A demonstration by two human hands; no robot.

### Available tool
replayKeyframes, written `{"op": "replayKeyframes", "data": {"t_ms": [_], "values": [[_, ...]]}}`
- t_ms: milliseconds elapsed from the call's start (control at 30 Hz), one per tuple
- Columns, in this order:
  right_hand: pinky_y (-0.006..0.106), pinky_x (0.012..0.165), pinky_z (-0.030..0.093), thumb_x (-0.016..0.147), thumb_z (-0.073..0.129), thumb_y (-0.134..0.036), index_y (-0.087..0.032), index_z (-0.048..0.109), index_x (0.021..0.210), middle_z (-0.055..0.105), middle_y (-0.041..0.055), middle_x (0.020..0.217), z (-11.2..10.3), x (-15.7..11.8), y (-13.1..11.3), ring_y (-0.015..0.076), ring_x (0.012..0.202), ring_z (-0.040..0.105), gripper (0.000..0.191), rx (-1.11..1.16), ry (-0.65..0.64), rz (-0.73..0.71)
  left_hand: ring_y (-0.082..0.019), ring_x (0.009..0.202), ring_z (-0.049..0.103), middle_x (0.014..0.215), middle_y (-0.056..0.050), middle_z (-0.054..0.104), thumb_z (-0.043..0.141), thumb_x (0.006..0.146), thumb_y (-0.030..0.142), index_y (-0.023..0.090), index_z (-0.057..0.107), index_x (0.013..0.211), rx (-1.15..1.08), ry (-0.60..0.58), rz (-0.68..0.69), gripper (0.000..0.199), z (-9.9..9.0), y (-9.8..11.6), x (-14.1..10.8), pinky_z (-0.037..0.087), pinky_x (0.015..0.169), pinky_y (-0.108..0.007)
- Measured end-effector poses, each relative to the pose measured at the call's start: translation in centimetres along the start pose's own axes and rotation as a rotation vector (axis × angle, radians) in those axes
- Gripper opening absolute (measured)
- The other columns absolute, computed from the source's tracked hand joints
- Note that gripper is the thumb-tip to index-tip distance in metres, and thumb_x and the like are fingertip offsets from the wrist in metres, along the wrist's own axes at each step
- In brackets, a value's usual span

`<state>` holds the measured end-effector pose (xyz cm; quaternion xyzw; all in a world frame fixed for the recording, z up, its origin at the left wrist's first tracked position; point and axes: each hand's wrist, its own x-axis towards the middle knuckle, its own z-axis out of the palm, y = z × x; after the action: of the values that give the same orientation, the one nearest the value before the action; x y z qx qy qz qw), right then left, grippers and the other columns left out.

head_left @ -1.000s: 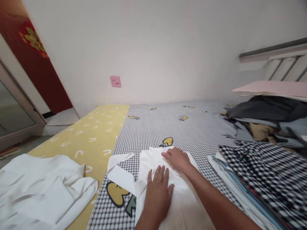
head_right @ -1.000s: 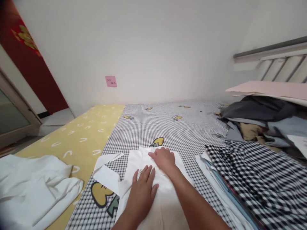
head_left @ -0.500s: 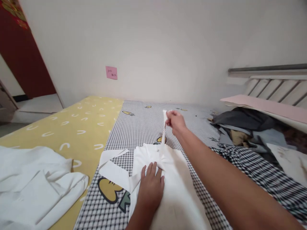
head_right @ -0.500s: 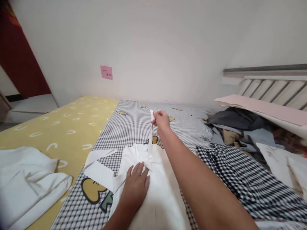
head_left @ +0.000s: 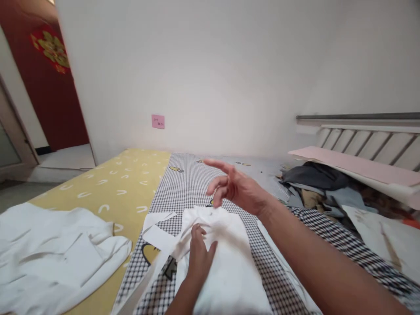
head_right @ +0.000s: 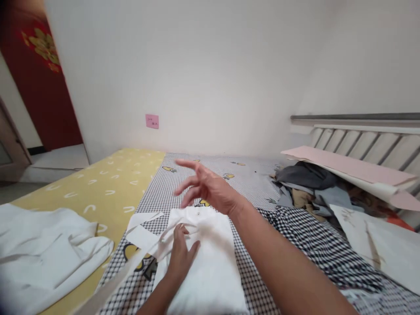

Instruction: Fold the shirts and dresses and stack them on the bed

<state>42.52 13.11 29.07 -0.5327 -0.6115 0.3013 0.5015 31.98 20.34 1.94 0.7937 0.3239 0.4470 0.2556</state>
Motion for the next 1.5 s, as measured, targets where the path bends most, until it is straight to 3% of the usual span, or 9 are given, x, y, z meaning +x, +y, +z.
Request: {"op": "replayKeyframes", "data": {"t_ms": [133, 300, 500, 633, 867, 1067, 1200, 1333, 1500], "values": [[0.028, 0.070, 0.051, 0.096, 0.036, -0.033, -0.017, 0.062, 0.116, 0.071, 0.0070, 0.091, -1.4, -0.6, 9.2, 0.0159, 0.076, 0.066, 0.037, -0.401, 0.496, 0.337, -0.028, 0.124, 0.056, 0.129, -0.017, 0.056, 0.054, 0.088, 0.023, 0.017, 0.048, 0.128, 0.028, 0.045, -0.028, 0.041, -1.9, 1.6, -3.0, 0.050, 0.103, -0.050], [0.036, 0.099, 0.041, 0.083, 0.048, -0.010, -0.022, 0.072, 0.101, 0.071, 0.0061, 0.115, 0.9, -2.0, 16.3, 0.0201, 0.109, 0.061, 0.033, -0.588, 0.359, 0.343, -0.025, 0.116, 0.065, 0.118, -0.007, 0.072, 0.043, 0.088, 0.009, 0.028, 0.070, 0.099, 0.214, -0.235, 0.240, 0.035, -3.4, 2.5, -7.3, 0.053, 0.100, -0.050], [0.047, 0.108, 0.028, 0.076, 0.060, -0.012, -0.032, 0.075, 0.105, 0.063, 0.0021, 0.135, 4.5, -1.9, 19.8, 0.0257, 0.127, 0.049, 0.038, -0.678, 0.174, 0.235, -0.016, 0.060, 0.067, 0.074, 0.003, 0.075, 0.049, 0.090, 0.019, 0.035, 0.067, 0.117, 0.353, -0.187, 0.312, 0.036, -6.4, 1.7, -9.8, 0.054, 0.061, -0.027], [0.049, 0.109, 0.025, 0.077, 0.063, -0.024, -0.026, 0.074, 0.077, 0.067, 0.0028, 0.129, 4.9, -1.3, 20.9, 0.0282, 0.127, 0.048, 0.011, -0.645, 0.213, 0.204, -0.027, 0.117, 0.065, 0.133, -0.012, 0.066, 0.058, 0.088, 0.024, 0.025, 0.054, 0.139, 0.605, 0.027, 0.141, 0.051, -11.8, 0.4, -9.1, 0.053, 0.095, -0.040], [0.037, 0.092, 0.042, 0.089, 0.047, -0.041, -0.026, 0.063, 0.084, 0.074, 0.0021, 0.092, 5.1, -3.0, 21.5, 0.0223, 0.098, 0.064, 0.023, -0.435, 0.335, 0.259, -0.033, 0.140, 0.045, 0.149, -0.008, 0.054, 0.065, 0.072, 0.018, 0.026, 0.070, 0.093, 0.832, -0.426, -0.290, 0.023, -17.8, -1.3, -8.9, 0.038, 0.110, -0.051], [0.034, 0.084, 0.044, 0.091, 0.039, -0.040, -0.027, 0.059, 0.094, 0.058, -0.0078, 0.050, 5.7, -3.8, 22.8, 0.0181, 0.065, 0.063, 0.024, -0.268, 0.301, 0.348, -0.013, 0.036, 0.041, 0.049, 0.009, 0.052, 0.043, 0.093, 0.055, 0.026, 0.045, 0.088, 0.098, -0.572, -0.582, 0.030, -18.9, 5.4, 1.1, 0.033, 0.041, -0.023], [0.033, 0.083, 0.045, 0.091, 0.041, -0.037, -0.028, 0.065, 0.104, 0.054, -0.0092, 0.047, 5.6, -3.7, 23.3, 0.0165, 0.055, 0.061, 0.029, -0.219, 0.297, 0.365, -0.005, 0.039, 0.033, 0.050, 0.009, 0.047, 0.067, 0.083, 0.053, 0.021, 0.052, 0.082, -0.273, -0.996, -0.533, 0.035, -15.7, 12.6, 13.7, 0.043, 0.052, -0.023], [0.031, 0.082, 0.045, 0.088, 0.045, -0.028, -0.024, 0.070, 0.087, 0.059, -0.0044, 0.050, 5.7, -3.7, 23.9, 0.0169, 0.057, 0.062, 0.026, -0.202, 0.283, 0.350, -0.014, 0.077, 0.063, 0.098, -0.009, 0.070, 0.047, 0.097, 0.046, 0.020, 0.059, 0.102, 0.067, -0.704, -0.256, 0.029, -10.7, 14.0, 22.9, 0.053, 0.077, -0.030], [0.030, 0.084, 0.044, 0.087, 0.045, -0.028, -0.025, 0.071, 0.088, 0.057, -0.0072, 0.047, 5.6, -3.5, 24.2, 0.0136, 0.053, 0.061, 0.026, -0.145, 0.276, 0.325, -0.031, 0.095, 0.065, 0.088, -0.012, 0.071, 0.056, 0.091, 0.042, 0.017, 0.064, 0.076, 0.480, -0.683, -0.184, 0.030, -7.3, 9.5, 21.1, 0.047, 0.089, -0.046]]}}
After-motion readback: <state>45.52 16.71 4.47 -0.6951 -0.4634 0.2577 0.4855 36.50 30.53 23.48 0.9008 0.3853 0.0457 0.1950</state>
